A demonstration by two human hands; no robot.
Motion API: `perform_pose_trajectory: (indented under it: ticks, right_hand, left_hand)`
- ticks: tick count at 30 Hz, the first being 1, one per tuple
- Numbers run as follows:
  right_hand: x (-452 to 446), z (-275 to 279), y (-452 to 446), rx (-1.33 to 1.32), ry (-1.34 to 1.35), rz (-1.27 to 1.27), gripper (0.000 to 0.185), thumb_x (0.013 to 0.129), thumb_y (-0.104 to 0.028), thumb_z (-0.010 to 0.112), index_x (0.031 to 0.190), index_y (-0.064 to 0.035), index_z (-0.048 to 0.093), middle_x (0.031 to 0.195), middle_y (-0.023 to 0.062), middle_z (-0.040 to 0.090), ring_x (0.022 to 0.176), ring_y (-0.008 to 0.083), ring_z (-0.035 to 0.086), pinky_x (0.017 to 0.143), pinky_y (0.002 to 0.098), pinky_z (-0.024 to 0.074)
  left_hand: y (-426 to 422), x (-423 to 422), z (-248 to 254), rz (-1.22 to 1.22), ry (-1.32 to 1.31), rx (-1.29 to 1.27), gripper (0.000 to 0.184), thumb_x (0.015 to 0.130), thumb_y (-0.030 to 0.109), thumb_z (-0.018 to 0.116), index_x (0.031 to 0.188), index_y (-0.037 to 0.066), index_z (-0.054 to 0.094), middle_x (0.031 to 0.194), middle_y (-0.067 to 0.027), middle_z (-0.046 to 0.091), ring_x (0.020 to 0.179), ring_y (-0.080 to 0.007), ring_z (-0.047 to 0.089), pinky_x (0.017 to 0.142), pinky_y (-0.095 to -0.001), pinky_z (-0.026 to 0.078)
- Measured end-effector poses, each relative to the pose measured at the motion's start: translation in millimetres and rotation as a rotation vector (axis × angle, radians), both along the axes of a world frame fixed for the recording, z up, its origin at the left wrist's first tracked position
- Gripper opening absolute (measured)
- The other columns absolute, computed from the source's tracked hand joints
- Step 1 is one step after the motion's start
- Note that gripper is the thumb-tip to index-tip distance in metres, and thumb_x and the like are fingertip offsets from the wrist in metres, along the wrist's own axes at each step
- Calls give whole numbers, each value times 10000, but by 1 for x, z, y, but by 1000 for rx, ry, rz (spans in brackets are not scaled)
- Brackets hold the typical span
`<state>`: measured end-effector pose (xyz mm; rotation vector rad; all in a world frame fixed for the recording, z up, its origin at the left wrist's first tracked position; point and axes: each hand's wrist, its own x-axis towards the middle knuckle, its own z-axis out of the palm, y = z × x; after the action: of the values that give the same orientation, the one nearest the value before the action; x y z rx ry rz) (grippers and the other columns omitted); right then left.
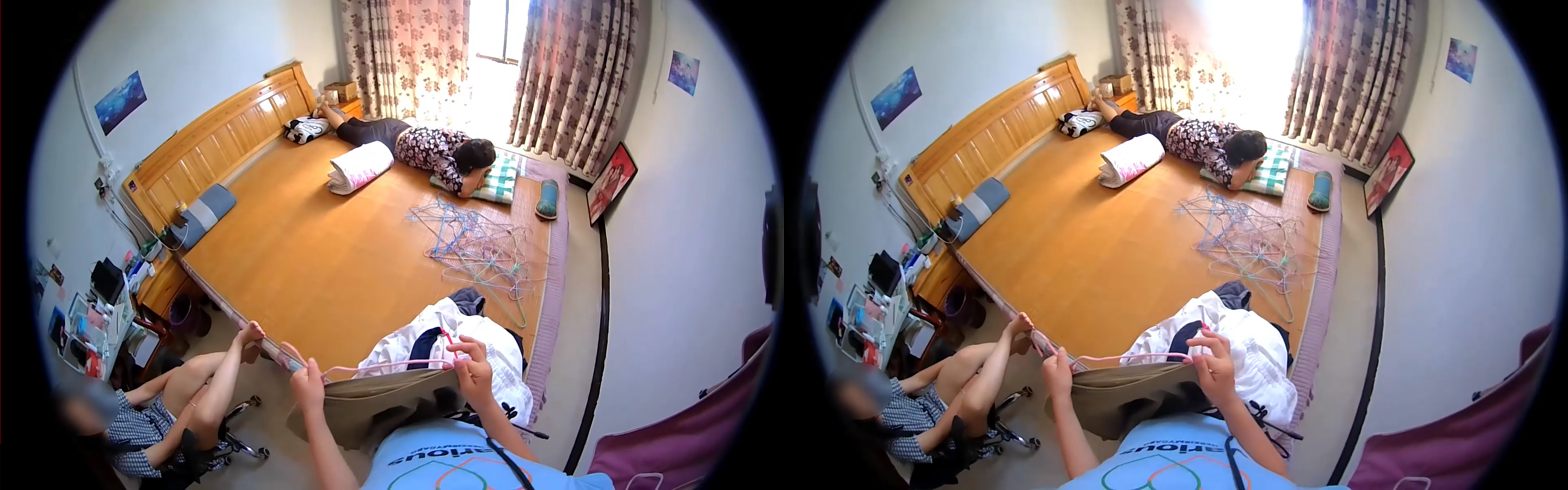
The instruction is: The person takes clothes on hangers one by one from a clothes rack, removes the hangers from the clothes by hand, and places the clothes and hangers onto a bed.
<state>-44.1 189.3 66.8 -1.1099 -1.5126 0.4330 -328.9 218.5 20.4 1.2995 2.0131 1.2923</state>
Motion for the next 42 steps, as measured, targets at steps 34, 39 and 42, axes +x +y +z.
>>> perform_pose_trajectory:
  ticks: [34,39,42]
  right_hand:
    - [-5,34,-23,-261,-862,34,855,524,-402,678,1228,-131,273,1302,147,135,1216,354,40,849,631,106]
    - [-12,17,-58,-339,-1042,120,938,459,-420,704,1234,-130,261,1304,144,142,1218,349,57,855,622,123]
    - [-10,14,-79,-380,-1120,83,974,419,-389,718,1238,-140,253,1301,131,162,1213,333,112,852,604,157]
  left_hand:
    - [-3,20,14,5,305,75,423,822,269,407,571,-43,540,499,-194,499,459,-324,505,409,-379,354]
    - [-30,31,17,-250,304,-56,422,817,281,416,557,-29,537,480,-174,490,426,-294,488,410,-372,338]
    - [-35,29,13,-355,232,-116,433,816,294,424,537,-23,518,453,-141,479,414,-236,477,412,-342,334]
